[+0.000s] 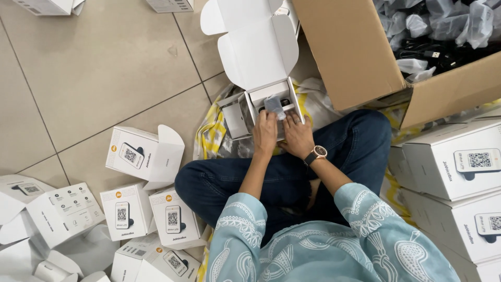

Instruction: The person packs electronic devices and cables into individual product boxes.

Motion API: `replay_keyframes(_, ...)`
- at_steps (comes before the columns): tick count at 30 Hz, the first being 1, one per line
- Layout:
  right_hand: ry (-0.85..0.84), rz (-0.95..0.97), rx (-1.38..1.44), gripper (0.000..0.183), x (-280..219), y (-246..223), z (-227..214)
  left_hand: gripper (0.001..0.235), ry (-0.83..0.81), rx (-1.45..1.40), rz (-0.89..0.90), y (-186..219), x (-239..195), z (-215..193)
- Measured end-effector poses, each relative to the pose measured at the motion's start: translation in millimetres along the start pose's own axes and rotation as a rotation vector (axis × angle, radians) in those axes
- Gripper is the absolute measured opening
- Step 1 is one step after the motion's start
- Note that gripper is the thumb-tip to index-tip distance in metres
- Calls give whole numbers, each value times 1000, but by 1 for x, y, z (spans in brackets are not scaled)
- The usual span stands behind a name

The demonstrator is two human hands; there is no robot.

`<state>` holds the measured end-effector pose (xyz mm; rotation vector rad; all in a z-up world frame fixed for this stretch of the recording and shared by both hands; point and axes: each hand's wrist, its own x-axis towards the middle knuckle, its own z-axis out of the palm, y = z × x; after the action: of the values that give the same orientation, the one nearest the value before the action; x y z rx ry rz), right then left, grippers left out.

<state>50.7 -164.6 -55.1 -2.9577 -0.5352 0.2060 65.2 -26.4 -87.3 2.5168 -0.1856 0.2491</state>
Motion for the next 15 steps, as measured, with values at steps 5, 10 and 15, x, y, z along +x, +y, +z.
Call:
replay_keyframes(5, -8, -10, 19, 96, -1, -1, -10, 25, -77, 65, -128, 9, 27, 2)
replay_keyframes(10, 108, -87, 121, 94, -4, 5, -4, 30, -192, 147, -184, -8, 25, 27)
replay_keyframes(15, 37, -19, 58, 104, -2, -1, -8, 22, -140, 146, -163, -5, 16, 16)
